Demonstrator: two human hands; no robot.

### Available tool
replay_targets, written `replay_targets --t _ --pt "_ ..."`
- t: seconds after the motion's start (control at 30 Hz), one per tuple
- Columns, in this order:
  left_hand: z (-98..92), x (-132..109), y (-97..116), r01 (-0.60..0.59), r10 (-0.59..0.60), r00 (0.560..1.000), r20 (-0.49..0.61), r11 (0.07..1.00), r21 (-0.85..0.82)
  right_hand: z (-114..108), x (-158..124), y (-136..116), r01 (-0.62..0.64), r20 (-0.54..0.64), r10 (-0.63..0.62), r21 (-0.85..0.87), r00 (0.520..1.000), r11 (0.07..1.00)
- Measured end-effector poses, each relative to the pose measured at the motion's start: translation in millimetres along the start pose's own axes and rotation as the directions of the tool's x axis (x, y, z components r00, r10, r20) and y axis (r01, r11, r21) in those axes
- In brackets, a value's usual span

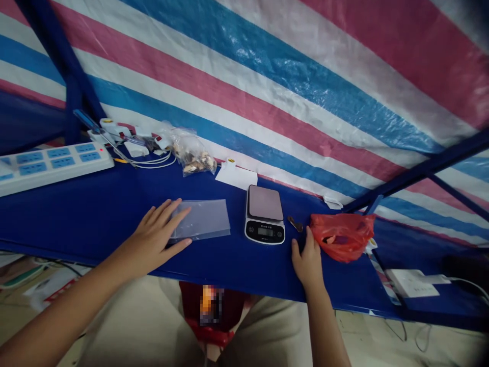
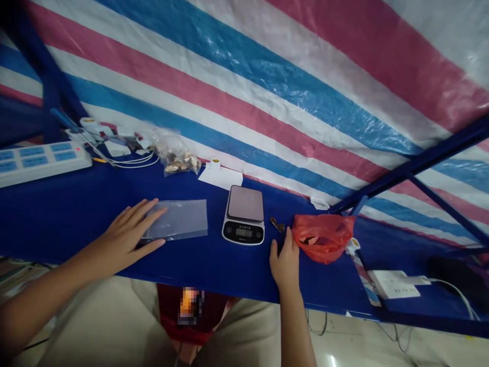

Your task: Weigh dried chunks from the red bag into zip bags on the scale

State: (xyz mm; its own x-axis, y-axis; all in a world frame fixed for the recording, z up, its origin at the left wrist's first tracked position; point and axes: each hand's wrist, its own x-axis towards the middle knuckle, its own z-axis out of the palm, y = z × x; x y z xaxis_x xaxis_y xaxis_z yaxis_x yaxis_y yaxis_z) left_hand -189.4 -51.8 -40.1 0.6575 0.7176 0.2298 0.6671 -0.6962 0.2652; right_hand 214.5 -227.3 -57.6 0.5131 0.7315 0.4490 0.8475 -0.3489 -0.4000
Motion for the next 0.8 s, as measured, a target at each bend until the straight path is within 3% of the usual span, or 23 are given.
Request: replay_targets --t 0.2,0.43,0.53,0.63,0.73,0.8 --pt "5.9 22 2 0.021 -0.021 1.000 -0.017 1.000 0.019 18 36 2 0.172 0.092 -0.174 0.036 0.980 0.985" --pt "7.8 49 22 0.123 -0.122 0.992 -0.033 0.992 0.004 10 33 -1 0.134 -0.017 -0.134 0.013 0.991 0.991" --pt "-6.4 52 20 0.119 -0.134 0.981 -0.142 0.987 -0.107 7 31 -3 0.086 -0.019 -0.087 -0.026 0.996 0.996" --pt "-24.9 55 5 0.235 -0.321 0.905 -0.279 0.924 -0.302 7 31 -6 0.023 -0.007 -0.024 -0.043 1.000 0.999" --pt "-34.6 56 -11 0.387 -0.600 0.752 -0.274 0.738 -0.553 6 32 -8 -0.042 0.003 0.043 -0.018 0.999 0.999" --pt "-36.3 56 -15 0.436 -0.720 0.657 -0.225 0.606 -0.665 4 32 -9 -0.086 0.014 0.086 0.012 0.996 0.996"
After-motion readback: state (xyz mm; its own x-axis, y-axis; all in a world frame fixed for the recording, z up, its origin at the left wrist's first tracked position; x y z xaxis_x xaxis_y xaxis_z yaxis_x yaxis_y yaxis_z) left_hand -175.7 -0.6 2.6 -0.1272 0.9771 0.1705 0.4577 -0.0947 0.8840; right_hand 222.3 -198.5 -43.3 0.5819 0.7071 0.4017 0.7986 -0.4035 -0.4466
